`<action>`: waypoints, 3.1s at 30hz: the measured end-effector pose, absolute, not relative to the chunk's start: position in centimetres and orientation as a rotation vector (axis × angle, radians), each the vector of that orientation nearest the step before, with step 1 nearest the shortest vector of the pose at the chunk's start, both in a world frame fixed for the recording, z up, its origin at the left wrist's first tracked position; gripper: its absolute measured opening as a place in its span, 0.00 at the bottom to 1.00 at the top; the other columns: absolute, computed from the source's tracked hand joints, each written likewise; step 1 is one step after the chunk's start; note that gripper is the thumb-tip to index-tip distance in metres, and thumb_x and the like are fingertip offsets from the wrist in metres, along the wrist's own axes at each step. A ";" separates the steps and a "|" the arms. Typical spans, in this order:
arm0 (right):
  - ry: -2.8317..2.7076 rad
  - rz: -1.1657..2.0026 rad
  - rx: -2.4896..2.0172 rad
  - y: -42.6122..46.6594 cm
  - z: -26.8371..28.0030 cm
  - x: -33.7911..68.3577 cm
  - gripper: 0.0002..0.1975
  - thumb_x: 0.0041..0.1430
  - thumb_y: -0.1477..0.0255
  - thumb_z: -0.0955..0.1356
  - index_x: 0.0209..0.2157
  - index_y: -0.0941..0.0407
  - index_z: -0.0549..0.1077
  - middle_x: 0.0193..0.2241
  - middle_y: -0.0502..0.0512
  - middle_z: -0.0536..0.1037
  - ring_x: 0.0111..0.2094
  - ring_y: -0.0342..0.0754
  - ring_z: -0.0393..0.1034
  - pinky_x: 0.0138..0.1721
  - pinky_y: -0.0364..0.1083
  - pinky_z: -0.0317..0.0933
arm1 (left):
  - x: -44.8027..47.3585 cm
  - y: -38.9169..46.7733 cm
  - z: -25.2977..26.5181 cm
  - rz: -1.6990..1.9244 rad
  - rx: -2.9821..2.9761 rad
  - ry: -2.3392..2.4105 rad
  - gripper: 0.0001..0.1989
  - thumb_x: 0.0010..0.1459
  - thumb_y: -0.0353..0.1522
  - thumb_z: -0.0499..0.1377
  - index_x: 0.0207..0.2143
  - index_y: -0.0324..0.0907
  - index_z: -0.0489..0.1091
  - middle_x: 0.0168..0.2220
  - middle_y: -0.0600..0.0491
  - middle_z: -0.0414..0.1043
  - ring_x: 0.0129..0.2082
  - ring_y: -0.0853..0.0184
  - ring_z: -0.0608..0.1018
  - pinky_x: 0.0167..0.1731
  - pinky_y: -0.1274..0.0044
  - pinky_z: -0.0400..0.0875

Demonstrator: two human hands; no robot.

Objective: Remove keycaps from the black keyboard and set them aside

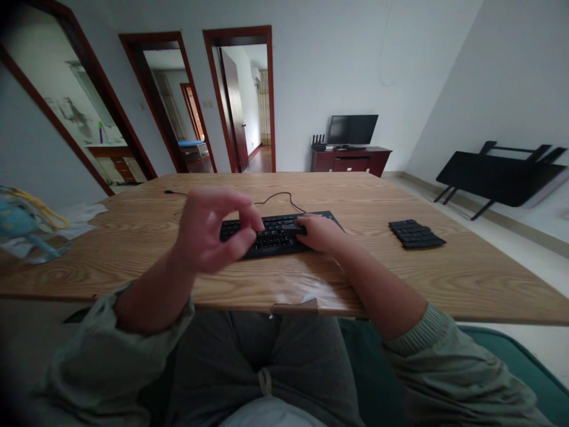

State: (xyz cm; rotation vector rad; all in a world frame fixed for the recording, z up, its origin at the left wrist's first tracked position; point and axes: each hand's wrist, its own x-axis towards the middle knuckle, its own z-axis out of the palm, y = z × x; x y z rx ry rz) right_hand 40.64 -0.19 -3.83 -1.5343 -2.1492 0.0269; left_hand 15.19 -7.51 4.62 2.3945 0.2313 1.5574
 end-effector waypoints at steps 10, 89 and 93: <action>-1.892 -0.042 -1.556 -1.7 -2.1 43.8 0.12 0.50 0.69 0.69 0.38 0.55 0.75 0.31 0.54 0.77 0.30 0.48 0.68 0.33 0.45 0.60 | -0.3 11.7 -3.2 1.587 1.437 1.764 0.16 0.52 0.28 0.56 0.45 0.39 0.66 0.25 0.57 0.65 0.22 0.71 0.66 0.22 0.80 0.61; -1.287 -0.108 -2.529 -14.3 -7.1 57.0 0.28 0.59 0.57 0.60 0.57 0.54 0.71 0.51 0.66 0.74 0.49 0.64 0.70 0.46 0.55 0.61 | -1.9 9.9 -5.3 1.228 1.792 1.942 0.27 0.52 0.32 0.57 0.57 0.41 0.62 0.29 0.54 0.69 0.22 0.67 0.68 0.27 0.75 0.64; -1.304 -0.120 -2.524 -14.3 -7.2 57.1 0.29 0.59 0.59 0.61 0.60 0.52 0.67 0.54 0.66 0.73 0.50 0.64 0.70 0.47 0.56 0.61 | -1.9 9.9 -5.3 1.251 1.808 1.932 0.27 0.52 0.32 0.57 0.56 0.41 0.63 0.28 0.54 0.69 0.24 0.66 0.69 0.28 0.75 0.64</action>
